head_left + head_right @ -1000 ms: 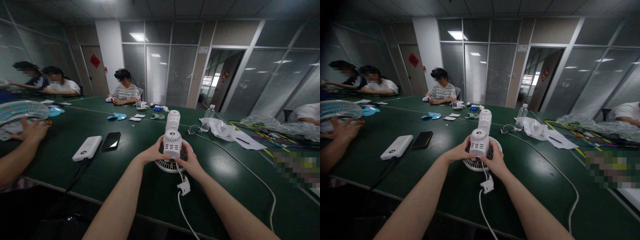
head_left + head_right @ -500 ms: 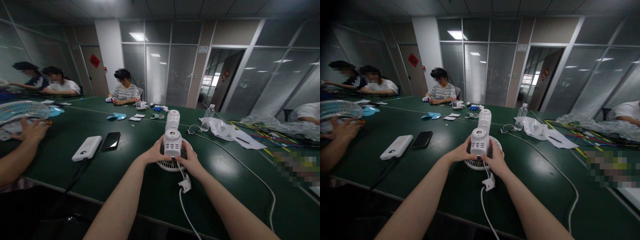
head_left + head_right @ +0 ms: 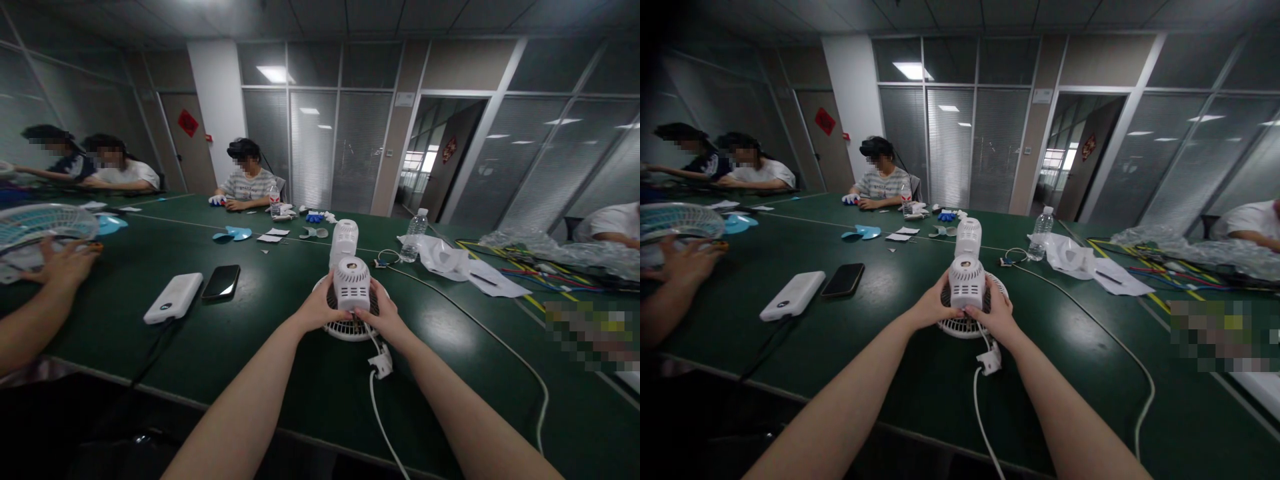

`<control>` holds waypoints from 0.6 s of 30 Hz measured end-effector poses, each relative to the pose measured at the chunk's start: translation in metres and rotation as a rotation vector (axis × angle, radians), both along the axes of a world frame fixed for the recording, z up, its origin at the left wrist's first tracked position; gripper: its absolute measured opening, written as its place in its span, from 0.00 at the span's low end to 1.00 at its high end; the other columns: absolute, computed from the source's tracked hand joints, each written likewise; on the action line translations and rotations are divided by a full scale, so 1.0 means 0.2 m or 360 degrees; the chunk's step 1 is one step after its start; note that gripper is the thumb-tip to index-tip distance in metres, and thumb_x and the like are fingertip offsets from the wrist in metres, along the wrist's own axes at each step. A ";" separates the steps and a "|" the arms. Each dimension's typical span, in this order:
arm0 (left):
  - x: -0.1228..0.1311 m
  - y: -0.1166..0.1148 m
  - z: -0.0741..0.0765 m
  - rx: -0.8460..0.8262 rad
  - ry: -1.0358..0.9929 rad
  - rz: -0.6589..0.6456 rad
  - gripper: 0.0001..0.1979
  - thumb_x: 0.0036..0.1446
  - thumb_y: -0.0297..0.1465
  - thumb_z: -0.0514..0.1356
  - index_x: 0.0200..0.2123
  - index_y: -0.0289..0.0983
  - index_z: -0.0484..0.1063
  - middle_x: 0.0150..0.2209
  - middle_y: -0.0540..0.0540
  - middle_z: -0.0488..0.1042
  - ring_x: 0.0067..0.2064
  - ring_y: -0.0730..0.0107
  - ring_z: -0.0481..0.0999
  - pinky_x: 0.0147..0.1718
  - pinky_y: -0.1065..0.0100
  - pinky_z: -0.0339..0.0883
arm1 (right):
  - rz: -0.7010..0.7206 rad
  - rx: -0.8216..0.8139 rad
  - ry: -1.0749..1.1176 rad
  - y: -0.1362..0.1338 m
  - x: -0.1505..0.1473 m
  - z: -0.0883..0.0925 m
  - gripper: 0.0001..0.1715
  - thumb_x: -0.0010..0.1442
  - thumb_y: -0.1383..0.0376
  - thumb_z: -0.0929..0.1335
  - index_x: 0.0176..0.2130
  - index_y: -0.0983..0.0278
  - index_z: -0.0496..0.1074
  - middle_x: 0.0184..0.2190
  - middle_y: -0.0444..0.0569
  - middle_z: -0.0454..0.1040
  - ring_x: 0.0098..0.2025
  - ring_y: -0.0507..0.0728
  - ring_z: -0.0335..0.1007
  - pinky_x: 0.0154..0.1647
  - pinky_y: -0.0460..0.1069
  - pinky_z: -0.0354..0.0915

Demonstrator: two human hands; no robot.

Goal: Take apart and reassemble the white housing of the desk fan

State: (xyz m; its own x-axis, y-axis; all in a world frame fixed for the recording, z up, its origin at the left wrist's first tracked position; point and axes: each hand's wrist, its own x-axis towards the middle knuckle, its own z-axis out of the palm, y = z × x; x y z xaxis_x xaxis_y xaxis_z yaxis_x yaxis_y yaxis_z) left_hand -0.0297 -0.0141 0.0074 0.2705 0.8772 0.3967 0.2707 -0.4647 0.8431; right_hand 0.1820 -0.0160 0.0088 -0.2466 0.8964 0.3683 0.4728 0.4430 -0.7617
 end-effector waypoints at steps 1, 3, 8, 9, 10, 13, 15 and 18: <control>0.00 0.00 0.00 0.0001 0.0003 0.0008 0.60 0.35 0.35 0.74 0.68 0.41 0.43 0.64 0.38 0.57 0.65 0.46 0.57 0.62 0.47 0.50 | -0.0012 0.0011 -0.0016 0.00 0.00 0.00 0.47 0.49 0.53 0.72 0.63 0.55 0.53 0.60 0.51 0.65 0.64 0.67 0.57 0.63 0.65 0.52; 0.00 -0.01 0.01 -0.0003 0.0018 0.0025 0.60 0.35 0.36 0.74 0.67 0.41 0.43 0.64 0.37 0.57 0.65 0.46 0.56 0.62 0.46 0.50 | -0.0034 0.0027 -0.0054 0.00 0.00 0.00 0.46 0.50 0.53 0.72 0.63 0.55 0.54 0.59 0.51 0.67 0.63 0.67 0.59 0.63 0.65 0.53; 0.01 -0.01 0.01 0.0000 0.0032 0.0058 0.59 0.37 0.37 0.73 0.67 0.40 0.43 0.64 0.38 0.58 0.64 0.47 0.57 0.63 0.48 0.51 | -0.0073 0.0035 -0.0122 0.00 0.00 0.02 0.43 0.51 0.54 0.71 0.62 0.55 0.56 0.56 0.50 0.69 0.61 0.67 0.62 0.61 0.65 0.54; 0.01 -0.01 0.01 -0.0004 0.0023 0.0064 0.59 0.37 0.37 0.73 0.67 0.40 0.43 0.64 0.37 0.58 0.64 0.47 0.57 0.63 0.48 0.51 | -0.0080 0.0035 -0.0129 0.00 0.00 0.03 0.43 0.51 0.55 0.71 0.62 0.54 0.56 0.56 0.50 0.70 0.61 0.67 0.62 0.61 0.65 0.54; 0.01 0.00 0.00 -0.0011 0.0012 0.0067 0.59 0.37 0.38 0.73 0.67 0.40 0.43 0.64 0.37 0.58 0.64 0.47 0.58 0.62 0.48 0.51 | -0.0082 0.0033 -0.0136 0.00 0.00 0.03 0.43 0.51 0.55 0.71 0.62 0.54 0.56 0.56 0.50 0.70 0.61 0.67 0.62 0.61 0.65 0.54; 0.01 0.01 -0.01 -0.0020 -0.0008 0.0043 0.59 0.38 0.39 0.73 0.68 0.40 0.42 0.65 0.37 0.56 0.65 0.48 0.57 0.63 0.48 0.51 | -0.0082 0.0035 -0.0137 -0.01 0.00 0.04 0.43 0.51 0.54 0.71 0.62 0.55 0.55 0.56 0.50 0.69 0.61 0.66 0.62 0.61 0.65 0.55; 0.00 0.01 -0.02 -0.0014 -0.0001 0.0020 0.59 0.38 0.39 0.73 0.68 0.41 0.41 0.65 0.38 0.55 0.65 0.48 0.56 0.63 0.48 0.50 | -0.0082 0.0041 -0.0132 -0.01 0.00 0.03 0.42 0.51 0.53 0.71 0.62 0.55 0.56 0.56 0.50 0.69 0.60 0.66 0.62 0.61 0.64 0.56; 0.00 0.02 -0.02 -0.0020 0.0015 -0.0007 0.59 0.38 0.39 0.73 0.68 0.41 0.42 0.65 0.37 0.54 0.65 0.47 0.55 0.63 0.47 0.50 | -0.0092 0.0051 -0.0144 -0.01 0.00 0.02 0.41 0.51 0.53 0.71 0.61 0.55 0.58 0.56 0.50 0.70 0.60 0.66 0.63 0.60 0.64 0.57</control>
State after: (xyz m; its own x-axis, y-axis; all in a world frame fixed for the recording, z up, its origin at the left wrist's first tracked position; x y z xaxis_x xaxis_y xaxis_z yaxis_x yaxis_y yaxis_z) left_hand -0.0302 -0.0106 0.0026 0.2782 0.8809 0.3828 0.2768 -0.4552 0.8463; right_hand 0.1826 -0.0179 0.0134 -0.2284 0.8982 0.3756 0.5642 0.4365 -0.7008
